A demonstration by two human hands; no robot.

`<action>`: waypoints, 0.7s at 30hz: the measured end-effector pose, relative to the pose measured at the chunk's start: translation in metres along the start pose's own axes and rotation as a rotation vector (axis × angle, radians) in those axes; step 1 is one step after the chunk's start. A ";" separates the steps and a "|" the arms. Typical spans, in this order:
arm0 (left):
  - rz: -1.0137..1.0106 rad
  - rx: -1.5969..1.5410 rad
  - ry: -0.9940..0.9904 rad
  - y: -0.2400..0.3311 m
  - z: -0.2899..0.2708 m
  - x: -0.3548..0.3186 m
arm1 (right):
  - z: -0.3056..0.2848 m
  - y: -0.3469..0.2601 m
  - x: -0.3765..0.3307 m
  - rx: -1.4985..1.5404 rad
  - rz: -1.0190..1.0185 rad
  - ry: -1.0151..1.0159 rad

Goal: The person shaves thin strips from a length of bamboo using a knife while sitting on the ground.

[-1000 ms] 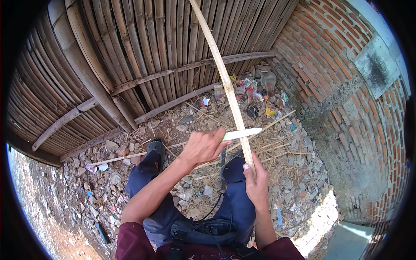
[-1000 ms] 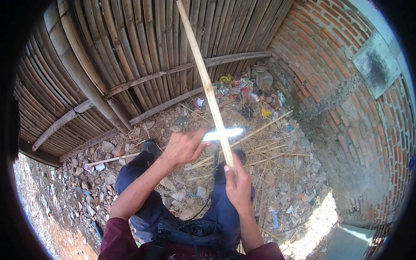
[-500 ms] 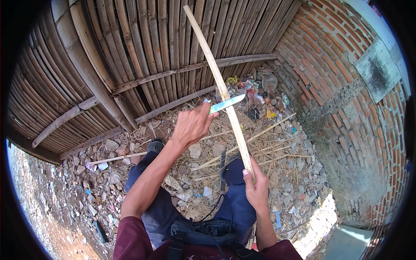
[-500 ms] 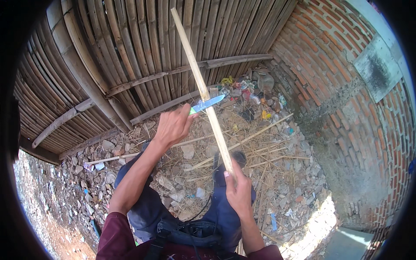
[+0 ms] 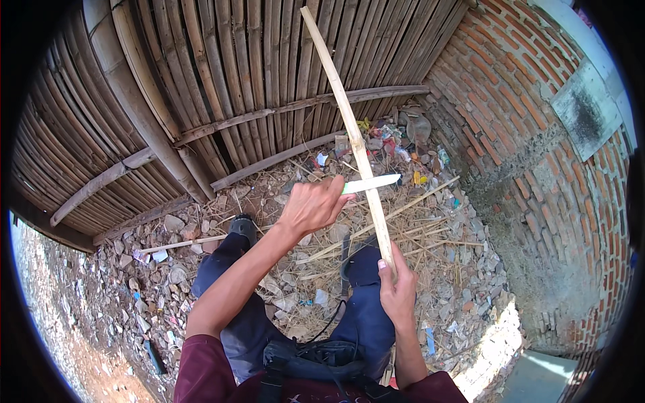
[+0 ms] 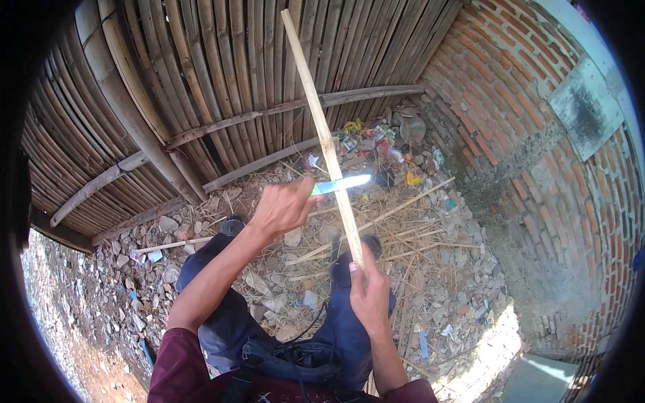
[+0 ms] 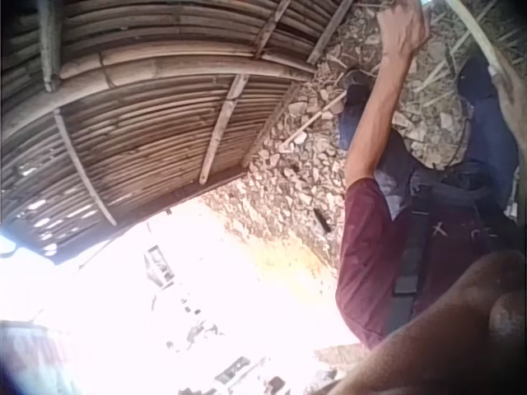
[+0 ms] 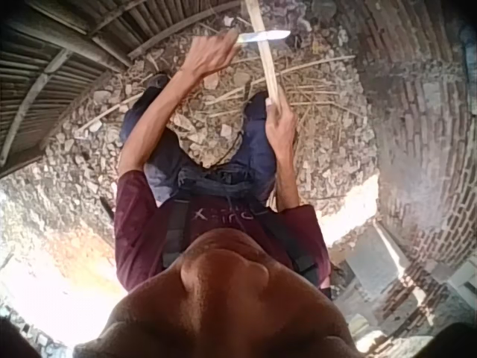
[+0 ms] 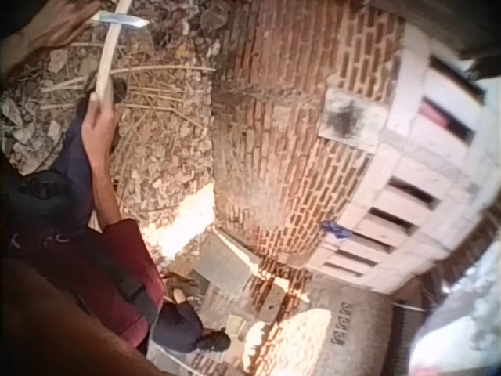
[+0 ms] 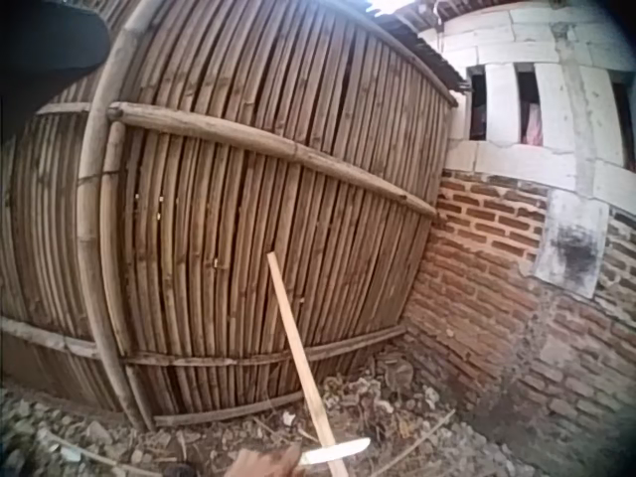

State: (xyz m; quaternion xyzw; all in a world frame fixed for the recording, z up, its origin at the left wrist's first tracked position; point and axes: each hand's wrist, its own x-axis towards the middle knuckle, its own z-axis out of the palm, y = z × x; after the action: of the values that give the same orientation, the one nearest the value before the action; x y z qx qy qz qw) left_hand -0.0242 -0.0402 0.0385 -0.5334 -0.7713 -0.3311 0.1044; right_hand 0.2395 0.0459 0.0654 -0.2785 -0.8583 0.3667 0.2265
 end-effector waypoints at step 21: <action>-0.115 0.080 0.129 -0.019 0.005 0.025 | 0.000 0.002 -0.004 -0.050 -0.030 -0.009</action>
State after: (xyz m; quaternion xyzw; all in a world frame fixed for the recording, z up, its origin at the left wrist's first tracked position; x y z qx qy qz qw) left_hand -0.0503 -0.0224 0.0403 -0.4614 -0.8049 -0.3390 0.1561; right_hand 0.2431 0.0445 0.0630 -0.2695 -0.8724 0.3427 0.2210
